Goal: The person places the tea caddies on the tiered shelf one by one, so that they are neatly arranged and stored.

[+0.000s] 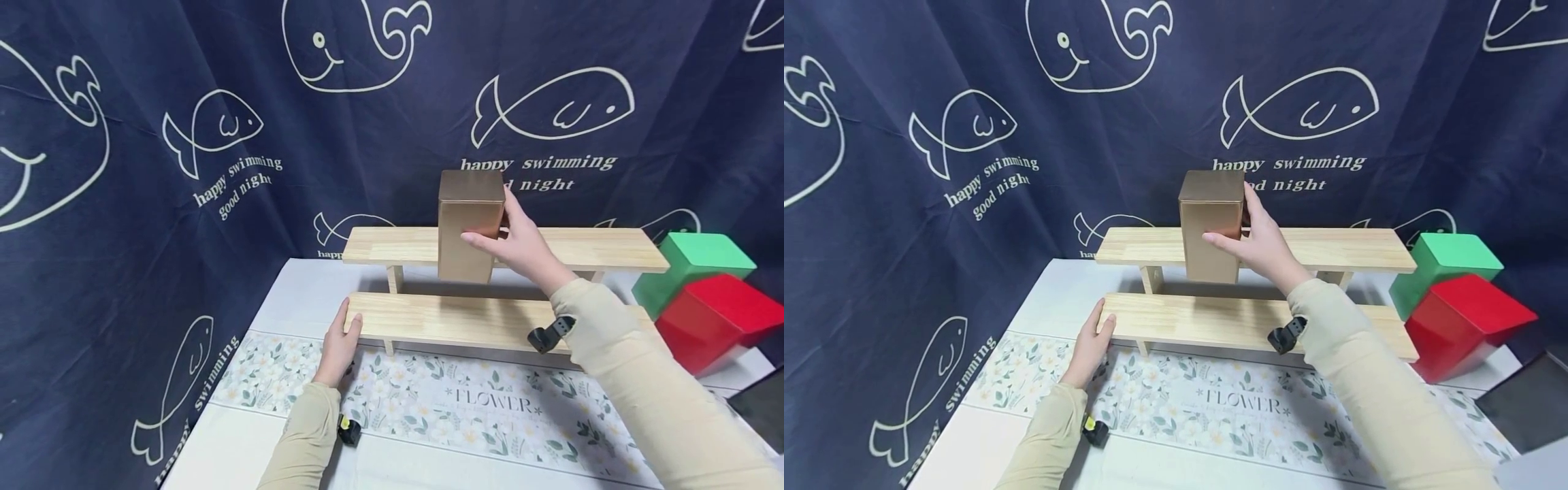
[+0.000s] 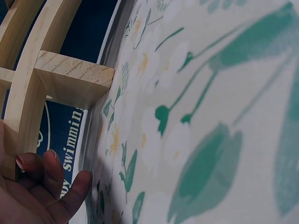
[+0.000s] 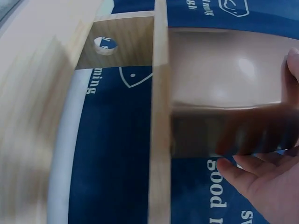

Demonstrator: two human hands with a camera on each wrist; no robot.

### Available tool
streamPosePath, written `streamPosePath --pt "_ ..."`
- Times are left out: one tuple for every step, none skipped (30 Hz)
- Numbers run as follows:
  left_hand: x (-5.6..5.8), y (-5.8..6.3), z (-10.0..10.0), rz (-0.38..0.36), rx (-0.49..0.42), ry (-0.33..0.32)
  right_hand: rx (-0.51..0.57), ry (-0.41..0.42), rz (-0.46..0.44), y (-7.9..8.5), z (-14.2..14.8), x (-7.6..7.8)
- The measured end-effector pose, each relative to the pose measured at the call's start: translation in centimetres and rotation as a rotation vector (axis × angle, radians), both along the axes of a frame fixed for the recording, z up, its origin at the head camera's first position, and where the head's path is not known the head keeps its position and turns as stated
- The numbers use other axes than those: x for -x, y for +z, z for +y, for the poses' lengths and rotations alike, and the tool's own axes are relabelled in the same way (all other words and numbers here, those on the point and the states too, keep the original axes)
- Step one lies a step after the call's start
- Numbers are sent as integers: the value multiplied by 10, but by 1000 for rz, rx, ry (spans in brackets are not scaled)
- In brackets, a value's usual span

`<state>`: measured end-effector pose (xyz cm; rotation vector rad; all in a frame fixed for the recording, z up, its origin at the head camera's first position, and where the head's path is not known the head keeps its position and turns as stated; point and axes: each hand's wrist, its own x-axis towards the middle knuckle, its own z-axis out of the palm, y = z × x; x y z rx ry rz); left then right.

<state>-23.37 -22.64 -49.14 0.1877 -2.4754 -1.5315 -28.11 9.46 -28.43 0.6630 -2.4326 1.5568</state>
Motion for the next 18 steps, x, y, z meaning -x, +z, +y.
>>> streamPosePath --pt "0 0 0 2 1 -1 10 9 -6 0 -1 -1" --pt "0 0 0 2 -1 3 21 19 -12 -1 -1 -1" --pt "0 0 0 3 -1 5 28 26 -17 -3 -2 -1" --pt "0 0 0 3 0 5 38 33 -22 -5 -2 1" --pt "0 -1 0 1 2 2 45 38 -24 -9 -2 4" --pt "0 0 0 0 1 2 46 40 -24 -13 -1 7" --pt "0 0 0 -2 0 4 46 40 -23 -17 0 11" --pt "0 0 0 -5 0 4 43 38 -22 -21 0 15" --pt "1 0 0 -6 -1 4 39 36 -21 -24 1 18" --pt "1 0 0 -8 -1 3 39 33 -20 -28 2 22" --pt "1 0 0 -7 -1 3 39 32 -18 -31 3 24" --pt "1 0 1 -6 -4 6 40 32 -18 -32 3 26" --pt "1 0 0 -5 -3 6 43 34 -19 -33 3 27" --pt "1 0 0 -3 -3 6 46 36 -18 -34 4 28" --pt "1 0 0 0 -1 7 50 39 -20 -34 4 28" --pt "2 -1 0 1 0 7 52 41 -21 -35 4 28" --pt "2 -1 0 3 1 6 52 43 -24 -35 4 28" --pt "2 -1 -1 4 2 5 51 44 -27 -35 4 28"
